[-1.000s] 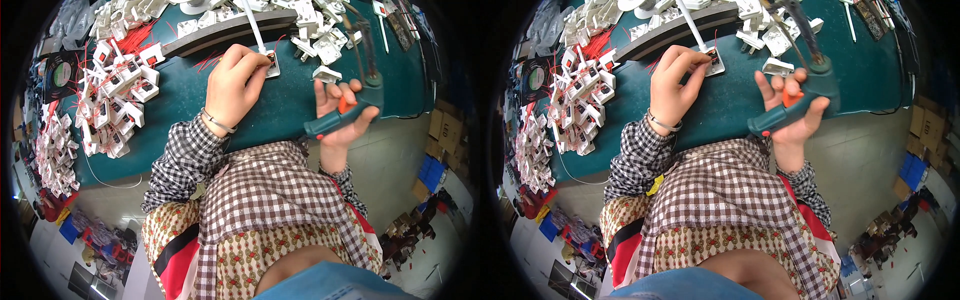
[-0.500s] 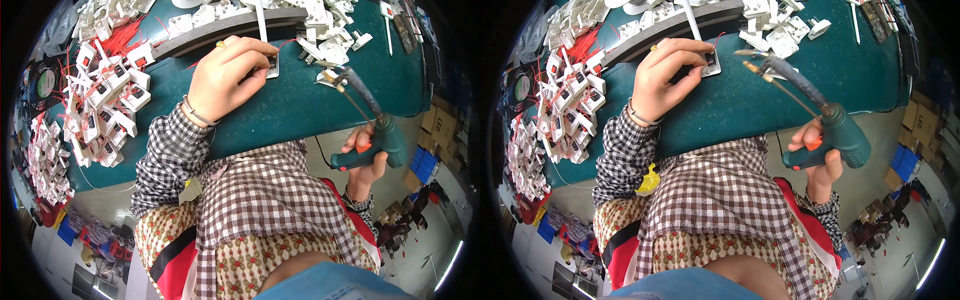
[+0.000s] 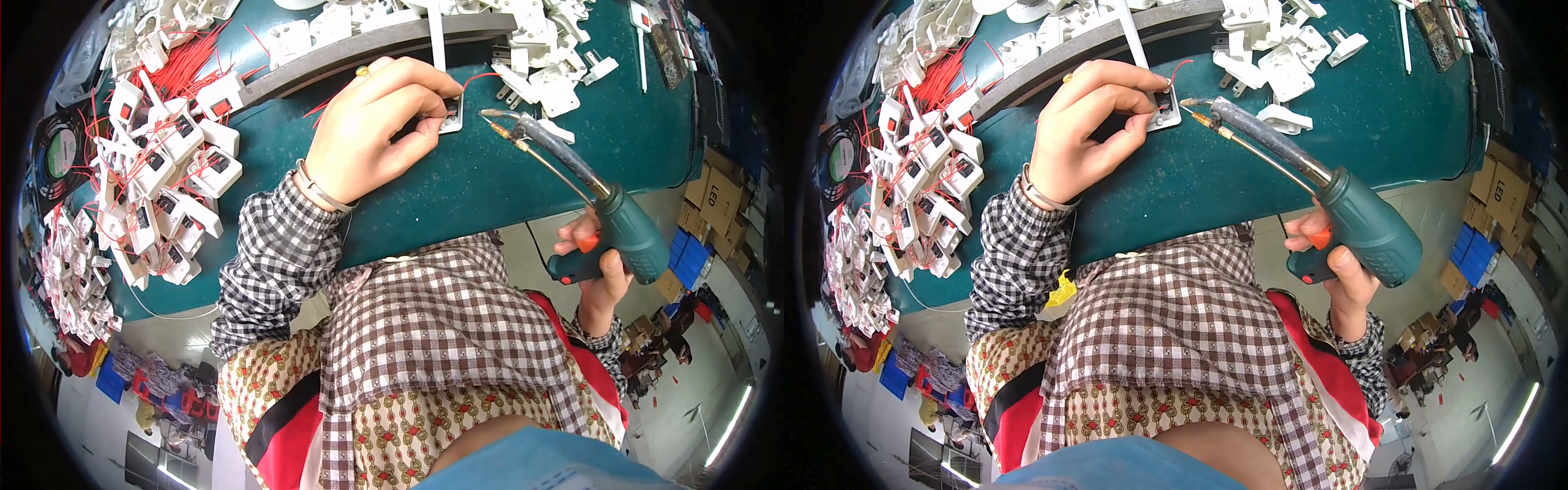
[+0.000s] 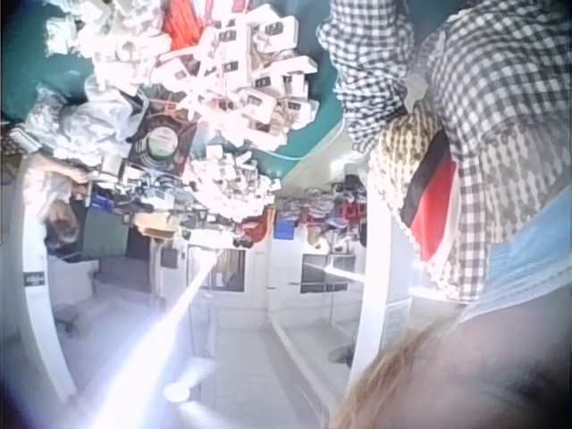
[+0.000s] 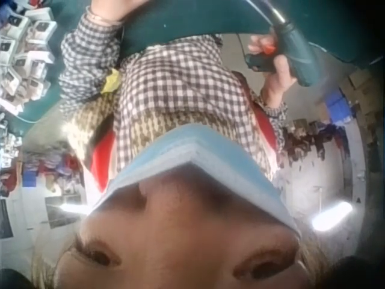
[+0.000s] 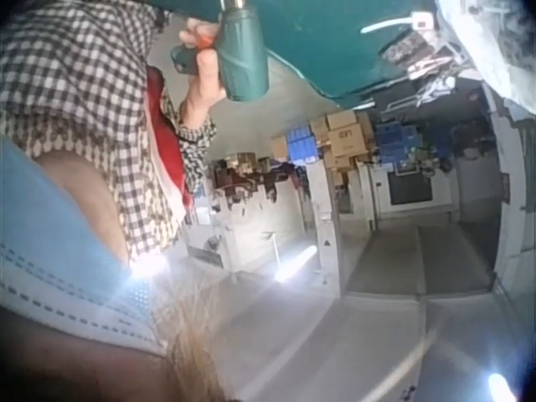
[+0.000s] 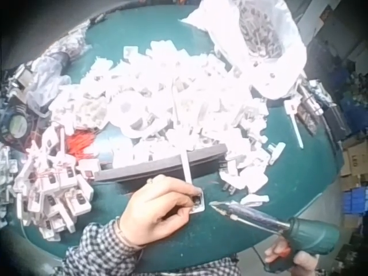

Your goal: The person solders red wires into plastic light fixture components with a soldering iron at an industrial workbench.

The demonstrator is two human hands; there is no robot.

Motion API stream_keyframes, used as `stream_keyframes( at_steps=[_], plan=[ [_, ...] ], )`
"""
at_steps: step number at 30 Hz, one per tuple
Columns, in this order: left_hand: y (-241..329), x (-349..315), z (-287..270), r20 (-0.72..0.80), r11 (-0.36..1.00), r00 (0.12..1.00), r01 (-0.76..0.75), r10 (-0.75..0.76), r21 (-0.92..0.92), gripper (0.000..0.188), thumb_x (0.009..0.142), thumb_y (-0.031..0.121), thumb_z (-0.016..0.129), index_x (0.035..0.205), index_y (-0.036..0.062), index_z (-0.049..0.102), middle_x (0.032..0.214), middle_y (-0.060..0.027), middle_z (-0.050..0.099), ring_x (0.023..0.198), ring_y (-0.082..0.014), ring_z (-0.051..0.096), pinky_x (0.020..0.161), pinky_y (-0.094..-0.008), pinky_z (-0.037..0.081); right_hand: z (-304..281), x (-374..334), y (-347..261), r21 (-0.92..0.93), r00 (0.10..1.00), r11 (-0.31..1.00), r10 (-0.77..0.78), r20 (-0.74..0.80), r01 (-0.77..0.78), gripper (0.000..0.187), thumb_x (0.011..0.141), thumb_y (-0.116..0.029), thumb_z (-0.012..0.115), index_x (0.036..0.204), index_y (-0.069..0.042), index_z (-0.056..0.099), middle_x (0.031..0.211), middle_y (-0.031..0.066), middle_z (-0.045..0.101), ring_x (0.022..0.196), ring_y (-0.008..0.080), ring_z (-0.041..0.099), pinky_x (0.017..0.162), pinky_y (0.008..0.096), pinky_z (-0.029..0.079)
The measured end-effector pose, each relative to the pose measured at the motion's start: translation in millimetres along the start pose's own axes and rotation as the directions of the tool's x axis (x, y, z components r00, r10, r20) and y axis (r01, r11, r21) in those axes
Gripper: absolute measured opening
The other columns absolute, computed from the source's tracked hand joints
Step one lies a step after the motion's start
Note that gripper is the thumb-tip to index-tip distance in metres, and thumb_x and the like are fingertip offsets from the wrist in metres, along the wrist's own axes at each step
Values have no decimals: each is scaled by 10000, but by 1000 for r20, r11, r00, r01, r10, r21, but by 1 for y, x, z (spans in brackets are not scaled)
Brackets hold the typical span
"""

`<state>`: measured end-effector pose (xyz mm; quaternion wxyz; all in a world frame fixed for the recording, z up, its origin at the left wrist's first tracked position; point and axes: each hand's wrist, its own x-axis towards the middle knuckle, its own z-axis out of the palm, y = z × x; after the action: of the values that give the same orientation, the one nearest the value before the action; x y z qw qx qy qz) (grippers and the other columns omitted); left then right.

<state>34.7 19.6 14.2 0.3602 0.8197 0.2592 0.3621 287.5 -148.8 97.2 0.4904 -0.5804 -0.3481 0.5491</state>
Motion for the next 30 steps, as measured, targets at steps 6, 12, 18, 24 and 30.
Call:
stream_keyframes(
  at_steps=[6, 12, 18, 24, 30],
  plan=[
    [-2, -1, 1, 1, 993, 999, 47, -47, -113, 106, 696, -15, 625, 798, 8, 609, 978, -87, 621, 847, -180, 594, 755, -279, 460, 3, 3, -7, -91, 999, 995, 50, -6, -51, 595, 823, -326, 602, 1173, 127, 441, 880, 149, 578, 831, 289, 614, 661, 373, 564],
    [-4, 1, -1, 9, 996, 1000, 8, -7, -85, 96, 697, -13, 628, 787, 13, 609, 968, -82, 626, 859, -184, 597, 756, -281, 462, 6, 7, -14, -69, 994, 992, 109, -25, -110, 531, 809, -258, 624, 1154, 112, 462, 879, 158, 584, 823, 291, 622, 684, 394, 565],
    [-4, 2, 0, 9, 995, 1000, 6, -6, -99, 98, 694, -22, 626, 783, 15, 609, 958, -81, 628, 863, -186, 598, 755, -285, 465, 10, 8, -17, -134, 991, 983, 123, -45, -128, 581, 807, -297, 618, 1164, 128, 446, 841, 134, 571, 781, 253, 606, 654, 370, 557],
    [-5, 2, 1, 3, 994, 1000, 2, -2, -108, 107, 688, -39, 623, 782, 10, 607, 950, -83, 627, 861, -189, 599, 748, -287, 473, 10, 11, -20, -183, 992, 975, 125, -16, -126, 506, 801, -305, 636, 1056, 109, 498, 829, 130, 571, 755, 239, 602, 663, 357, 538],
    [-4, 2, 2, 2, 994, 1000, -11, 11, -108, 111, 686, -38, 625, 784, 11, 607, 949, -84, 628, 864, -198, 599, 752, -292, 472, 12, 12, -23, -214, 991, 968, 131, -23, -133, 504, 795, -302, 645, 1059, 104, 505, 813, 127, 573, 743, 236, 602, 658, 351, 532]
  ],
)
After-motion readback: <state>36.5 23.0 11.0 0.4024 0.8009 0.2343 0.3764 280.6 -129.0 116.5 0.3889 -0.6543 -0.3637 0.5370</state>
